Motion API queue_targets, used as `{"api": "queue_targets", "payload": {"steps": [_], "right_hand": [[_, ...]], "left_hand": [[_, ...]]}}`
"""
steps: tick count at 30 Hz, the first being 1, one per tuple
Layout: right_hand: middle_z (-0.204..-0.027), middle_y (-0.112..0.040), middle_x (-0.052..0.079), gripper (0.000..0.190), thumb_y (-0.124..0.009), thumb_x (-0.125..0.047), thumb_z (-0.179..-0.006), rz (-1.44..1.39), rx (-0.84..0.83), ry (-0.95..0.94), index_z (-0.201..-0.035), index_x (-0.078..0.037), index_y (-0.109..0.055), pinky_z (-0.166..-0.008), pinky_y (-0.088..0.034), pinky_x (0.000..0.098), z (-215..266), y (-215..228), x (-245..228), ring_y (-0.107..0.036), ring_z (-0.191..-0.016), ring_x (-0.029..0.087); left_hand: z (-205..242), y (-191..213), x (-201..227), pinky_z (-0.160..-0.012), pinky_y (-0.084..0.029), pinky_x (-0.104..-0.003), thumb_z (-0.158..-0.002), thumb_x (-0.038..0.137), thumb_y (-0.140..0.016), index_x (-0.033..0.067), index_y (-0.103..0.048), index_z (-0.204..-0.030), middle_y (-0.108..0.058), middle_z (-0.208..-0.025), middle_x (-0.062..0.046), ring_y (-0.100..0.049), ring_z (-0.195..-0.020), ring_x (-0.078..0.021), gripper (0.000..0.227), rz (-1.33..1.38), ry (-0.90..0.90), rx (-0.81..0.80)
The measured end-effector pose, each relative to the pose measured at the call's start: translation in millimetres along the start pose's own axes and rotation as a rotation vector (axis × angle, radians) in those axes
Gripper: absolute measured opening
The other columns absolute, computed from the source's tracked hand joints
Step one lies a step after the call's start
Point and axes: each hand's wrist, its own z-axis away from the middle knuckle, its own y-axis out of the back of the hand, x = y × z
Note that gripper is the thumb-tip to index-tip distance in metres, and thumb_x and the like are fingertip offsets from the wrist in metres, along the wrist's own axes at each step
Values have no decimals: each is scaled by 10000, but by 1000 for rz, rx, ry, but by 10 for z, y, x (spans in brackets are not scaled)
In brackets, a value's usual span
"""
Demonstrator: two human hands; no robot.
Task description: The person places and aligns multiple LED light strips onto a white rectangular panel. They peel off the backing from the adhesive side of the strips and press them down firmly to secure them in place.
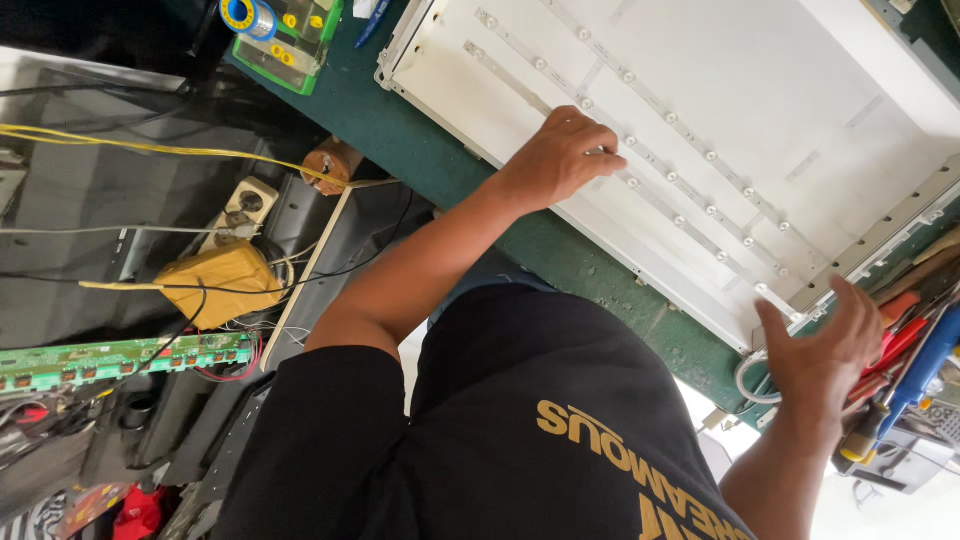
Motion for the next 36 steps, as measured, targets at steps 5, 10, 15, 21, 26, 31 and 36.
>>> {"api": "queue_targets", "payload": {"steps": [5, 10, 15, 21, 26, 31, 36], "right_hand": [[-1336, -710, 310, 611, -1014, -147, -910, -334, -58, -15, -1366, 120, -708, -1140, -504, 599, -836, -247, -1113, -643, -1315, 514], [-1148, -786, 183, 426, -982, -178, -938, -451, 13, 42, -1245, 37, -779, -975, -550, 526, -1044, -961, -1385, -746, -1091, 441], [-984, -801, 109, 226, -945, -187, -1017, -457, 41, -73, -1198, -81, -859, -728, -598, 455, -1106, -1194, -1551, -761, -844, 384], [-1036, -817, 172, 168, -868, -29, -1047, -466, -57, -98, -1201, 13, -814, -581, -539, 357, -1323, -1080, -1822, -754, -877, 273], [-1050, -823, 159, 170, -883, -41, -1044, -451, -81, -145, -1202, -3, -832, -688, -581, 369, -1217, -1236, -1677, -767, -906, 269], [-1083, -824, 160, 161, -867, -38, -1043, -478, -119, -210, -1197, -4, -836, -597, -559, 352, -1189, -1321, -1663, -773, -941, 274], [-1048, -825, 149, 177, -882, -53, -1038, -492, -132, -172, -1200, -6, -828, -674, -592, 365, -1187, -1470, -1666, -775, -917, 274]], "left_hand": [[-65, -25, 129, -951, -447, -481, -1010, 54, -728, 181, -734, -1136, -597, -1113, -18, -620, -976, -239, 179, -70, -81, 59], [-62, 106, 137, -942, -457, -458, -1074, 186, -651, 187, -689, -1062, -560, -1104, 15, -641, -1026, -210, 40, -110, -118, 82], [20, 251, -18, -987, -518, -476, -1085, 172, -661, 151, -727, -1169, -566, -1332, -48, -691, -1104, -257, 109, -61, -55, 58], [66, 672, -152, -1255, -284, -695, -969, 42, -942, 31, -695, -1280, -624, -1417, -231, -542, -1401, -445, 398, -25, -65, 61], [392, 881, -490, -1203, -406, -598, -1011, 155, -866, 9, -682, -1326, -631, -1389, -215, -547, -1339, -416, 393, 38, 189, 110], [797, 1416, -1045, -894, -508, -528, -952, -67, -804, 70, -712, -1209, -675, -1202, -170, -641, -1074, -391, 306, -308, 382, 237], [1157, 1416, -1571, -1261, -359, -763, -1169, 149, -841, 176, -690, -1404, -416, -1532, -108, -350, -1467, -397, 281, -321, 381, 90]]}}
